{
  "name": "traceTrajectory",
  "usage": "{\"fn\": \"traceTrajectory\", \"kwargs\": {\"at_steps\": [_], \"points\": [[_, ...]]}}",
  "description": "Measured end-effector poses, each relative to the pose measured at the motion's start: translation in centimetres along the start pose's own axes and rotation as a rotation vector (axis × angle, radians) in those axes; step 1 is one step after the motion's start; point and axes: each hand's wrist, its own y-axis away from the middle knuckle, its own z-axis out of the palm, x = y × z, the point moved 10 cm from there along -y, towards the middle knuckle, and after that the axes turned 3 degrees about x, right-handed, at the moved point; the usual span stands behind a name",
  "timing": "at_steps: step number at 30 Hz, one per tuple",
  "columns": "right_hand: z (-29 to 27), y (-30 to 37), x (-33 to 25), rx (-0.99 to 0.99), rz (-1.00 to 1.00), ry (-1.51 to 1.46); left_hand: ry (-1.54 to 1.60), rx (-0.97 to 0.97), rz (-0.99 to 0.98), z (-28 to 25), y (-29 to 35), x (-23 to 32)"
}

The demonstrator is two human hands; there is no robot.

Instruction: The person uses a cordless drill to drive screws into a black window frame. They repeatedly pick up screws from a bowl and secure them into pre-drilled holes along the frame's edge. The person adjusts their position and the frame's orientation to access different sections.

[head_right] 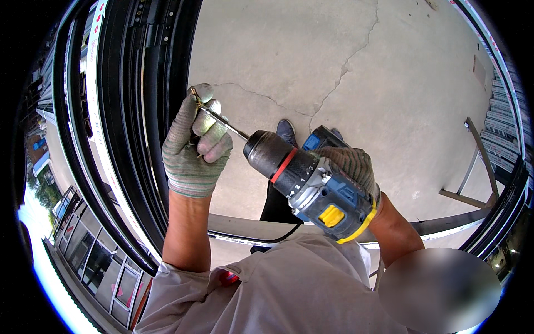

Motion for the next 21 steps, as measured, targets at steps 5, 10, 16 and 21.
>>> {"fn": "traceTrajectory", "kwargs": {"at_steps": [5,10,16,21], "points": [[-0.7,-1.5,-0.9,0.083,-0.120,-0.045,-0.057,0.008,0.034,-0.2,0.0,0.2],[1.0,-0.3,1.3,0.038,0.020,-0.012,-0.171,0.111,0.066,-0.7,-0.2,0.3],[0.0,-3.6,-0.7,0.121,-0.088,-0.085,-0.285,0.203,0.177,-1.2,-0.3,1.4],[-0.7,-4.8,-0.7,0.338,-0.161,-0.027,-0.222,0.196,0.246,-1.2,-1.4,1.9]]}}
